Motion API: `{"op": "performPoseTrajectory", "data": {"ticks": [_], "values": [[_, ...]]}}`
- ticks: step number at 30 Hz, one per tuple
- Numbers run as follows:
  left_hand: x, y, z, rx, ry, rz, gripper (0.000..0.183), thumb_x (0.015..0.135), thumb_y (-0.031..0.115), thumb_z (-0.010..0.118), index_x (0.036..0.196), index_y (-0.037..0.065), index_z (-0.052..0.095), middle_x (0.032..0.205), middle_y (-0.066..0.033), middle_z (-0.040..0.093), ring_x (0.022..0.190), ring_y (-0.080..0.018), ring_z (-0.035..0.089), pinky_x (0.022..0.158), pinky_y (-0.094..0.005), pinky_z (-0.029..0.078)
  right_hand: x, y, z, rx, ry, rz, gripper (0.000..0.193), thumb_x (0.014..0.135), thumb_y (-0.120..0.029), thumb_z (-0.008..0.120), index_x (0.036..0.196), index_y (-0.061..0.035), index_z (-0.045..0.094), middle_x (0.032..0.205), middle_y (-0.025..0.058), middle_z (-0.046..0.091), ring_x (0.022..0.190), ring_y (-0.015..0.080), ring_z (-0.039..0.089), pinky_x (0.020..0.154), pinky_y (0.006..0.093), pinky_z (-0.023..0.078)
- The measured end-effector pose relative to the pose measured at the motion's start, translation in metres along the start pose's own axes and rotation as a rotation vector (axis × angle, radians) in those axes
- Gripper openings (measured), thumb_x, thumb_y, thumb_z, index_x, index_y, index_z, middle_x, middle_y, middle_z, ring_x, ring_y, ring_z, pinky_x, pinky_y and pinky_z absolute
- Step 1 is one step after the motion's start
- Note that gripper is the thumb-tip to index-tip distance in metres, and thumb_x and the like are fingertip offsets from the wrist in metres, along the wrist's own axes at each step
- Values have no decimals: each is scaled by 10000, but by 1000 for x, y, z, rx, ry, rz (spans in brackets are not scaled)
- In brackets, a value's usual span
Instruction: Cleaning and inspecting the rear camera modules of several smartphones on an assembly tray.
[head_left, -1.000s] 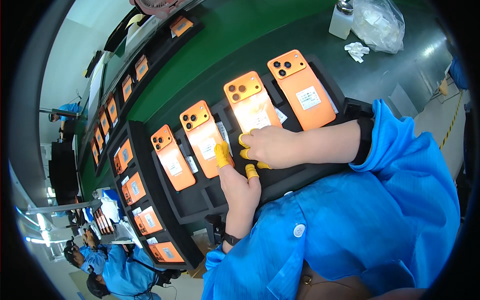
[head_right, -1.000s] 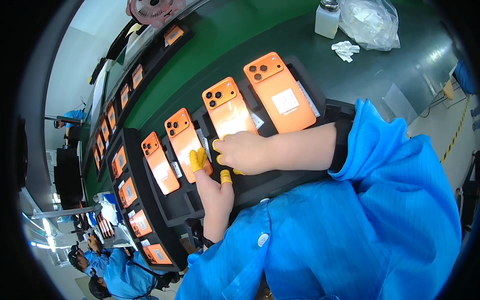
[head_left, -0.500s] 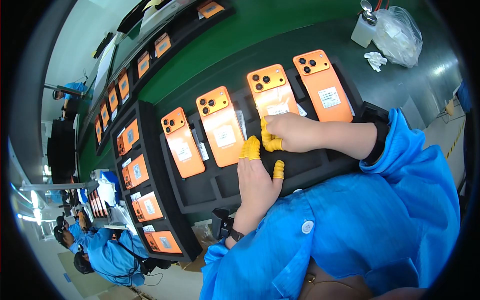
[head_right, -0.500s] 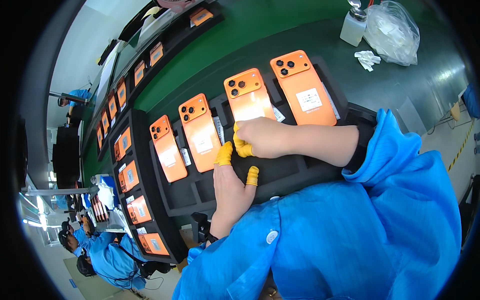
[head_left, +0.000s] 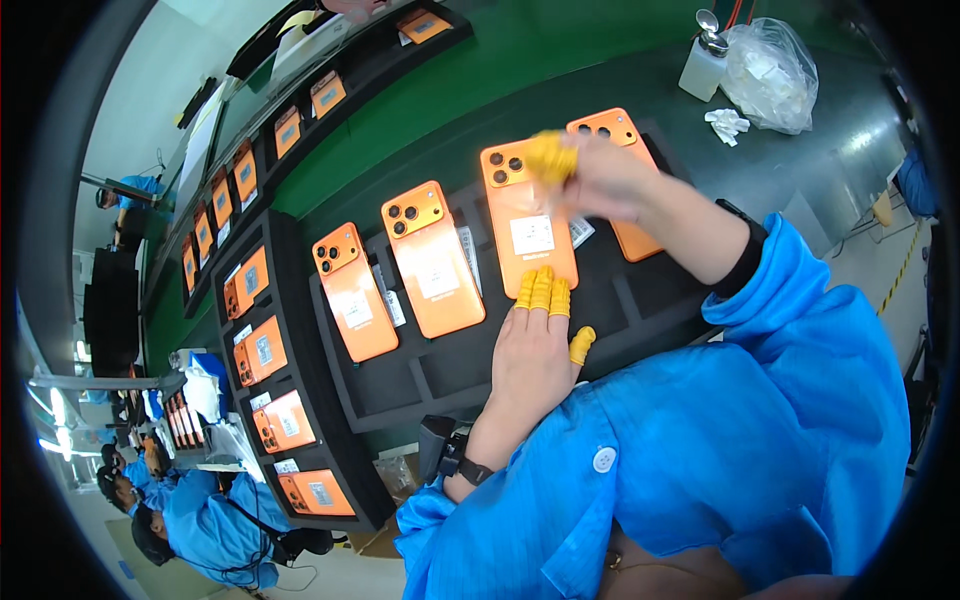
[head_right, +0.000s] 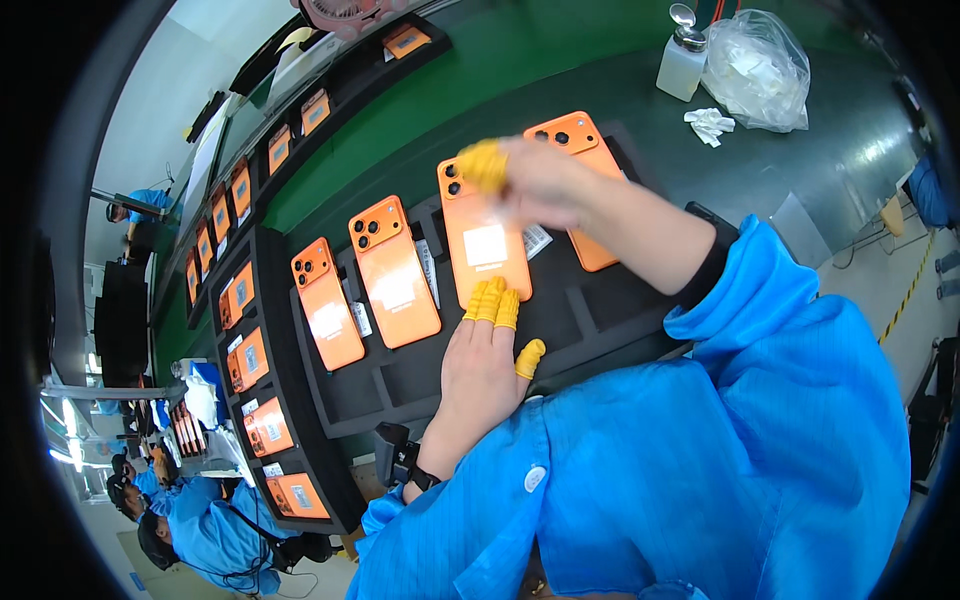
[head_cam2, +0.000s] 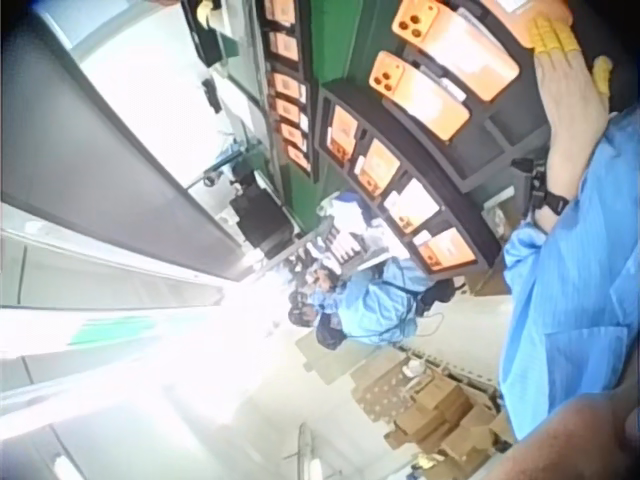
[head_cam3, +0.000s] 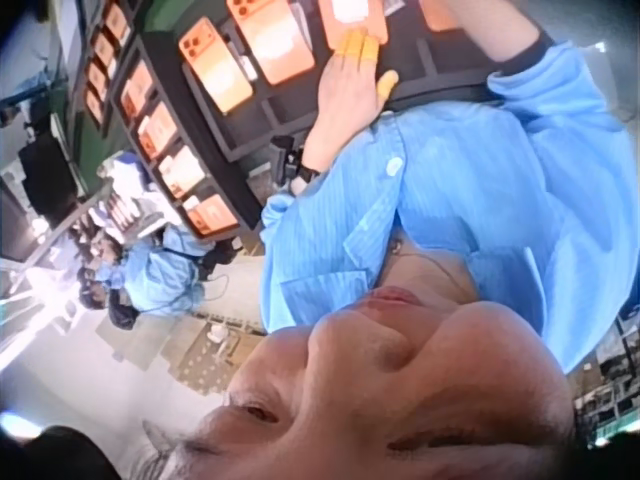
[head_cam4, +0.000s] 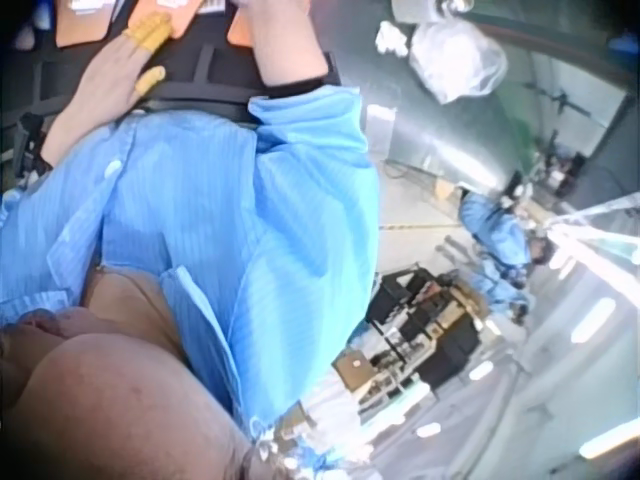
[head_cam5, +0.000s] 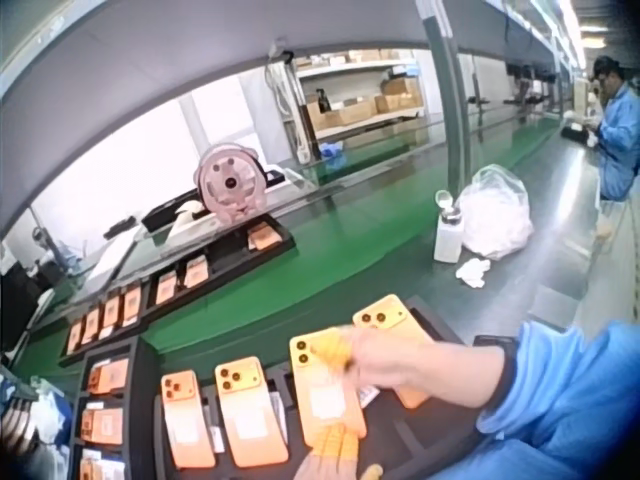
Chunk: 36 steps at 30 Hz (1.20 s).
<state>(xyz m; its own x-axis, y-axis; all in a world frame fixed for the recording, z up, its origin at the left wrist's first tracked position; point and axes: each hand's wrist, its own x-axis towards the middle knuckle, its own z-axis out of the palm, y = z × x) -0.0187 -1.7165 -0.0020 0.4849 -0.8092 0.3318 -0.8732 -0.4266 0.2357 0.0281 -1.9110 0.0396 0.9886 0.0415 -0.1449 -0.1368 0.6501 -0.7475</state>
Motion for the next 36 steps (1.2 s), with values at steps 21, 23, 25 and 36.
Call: {"op": "performPoseTrajectory", "data": {"ticks": [21,23,25,36], "values": [[12,6,-1,-1,-134,-45,520,718,285,624,1093,-47,482,1241,-227,349,1168,-383,293,948,-455,253,-245,-79,-134,-1950,421,441,116,667,-71,613,759,-18,567,737,101,549,702,226,544,620,302,422],[15,5,1,0,-142,-26,520,719,285,624,1093,-49,483,1239,-224,351,1170,-379,294,949,-453,255,-263,-71,-168,-1595,395,297,191,690,-114,625,845,-16,572,737,81,564,703,190,540,630,291,420],[16,5,2,16,-153,-24,520,720,284,624,1092,-51,484,1238,-222,354,1171,-375,294,949,-451,256,-266,-73,-176,-1234,341,146,268,713,-157,636,931,-14,578,737,62,578,705,155,535,640,280,417],[-11,-43,-41,127,152,-367,369,787,194,567,1070,-28,486,1079,-202,469,1006,-358,457,858,-392,372,-174,-76,-72,-1430,485,-257,546,672,-182,678,1148,-26,462,942,120,551,729,227,543,631,334,427]]}}
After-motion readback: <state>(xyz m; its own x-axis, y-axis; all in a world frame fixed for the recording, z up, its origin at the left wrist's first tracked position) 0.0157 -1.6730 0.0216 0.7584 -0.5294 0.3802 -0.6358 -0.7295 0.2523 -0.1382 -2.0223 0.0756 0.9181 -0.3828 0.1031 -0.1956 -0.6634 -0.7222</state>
